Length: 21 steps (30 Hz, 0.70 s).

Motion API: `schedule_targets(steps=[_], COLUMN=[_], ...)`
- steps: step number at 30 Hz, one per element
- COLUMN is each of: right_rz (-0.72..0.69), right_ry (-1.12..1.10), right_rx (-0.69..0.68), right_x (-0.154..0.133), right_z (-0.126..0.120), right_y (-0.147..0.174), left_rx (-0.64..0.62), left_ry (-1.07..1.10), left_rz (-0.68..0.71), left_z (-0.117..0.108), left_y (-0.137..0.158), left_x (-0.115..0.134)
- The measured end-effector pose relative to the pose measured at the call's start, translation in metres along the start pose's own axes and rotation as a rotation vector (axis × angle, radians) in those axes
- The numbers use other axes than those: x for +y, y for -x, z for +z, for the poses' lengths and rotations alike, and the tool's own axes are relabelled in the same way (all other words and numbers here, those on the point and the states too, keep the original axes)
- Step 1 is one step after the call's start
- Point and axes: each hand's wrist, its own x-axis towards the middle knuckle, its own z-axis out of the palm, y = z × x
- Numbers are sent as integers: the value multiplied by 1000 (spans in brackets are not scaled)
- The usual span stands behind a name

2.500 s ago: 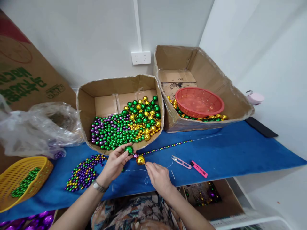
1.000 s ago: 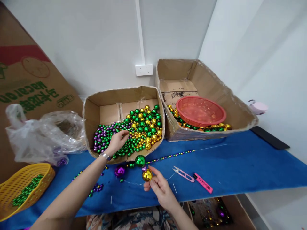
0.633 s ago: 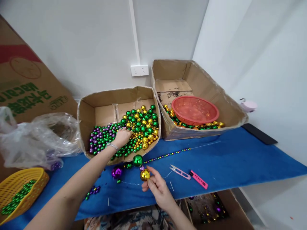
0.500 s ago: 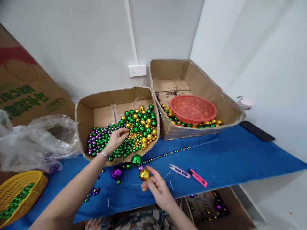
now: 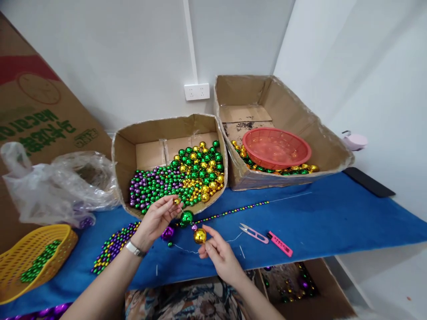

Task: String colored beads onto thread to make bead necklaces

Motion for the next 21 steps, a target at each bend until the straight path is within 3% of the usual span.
schedule_targets(steps=[9, 14, 21], right_rz=[9, 7, 54], right_ry=[29, 118, 261], right_rx=[-12, 8, 87], right_x=[0, 1, 18], right_z=[3, 4, 4], right_y=[-2, -1, -5], left_rx=[25, 43, -64], left_ry=[-102, -308, -531], left_rz=[112, 216, 222], left_z=[-4, -11, -12], left_y=[8, 13, 17], left_x=[-4, -4, -20])
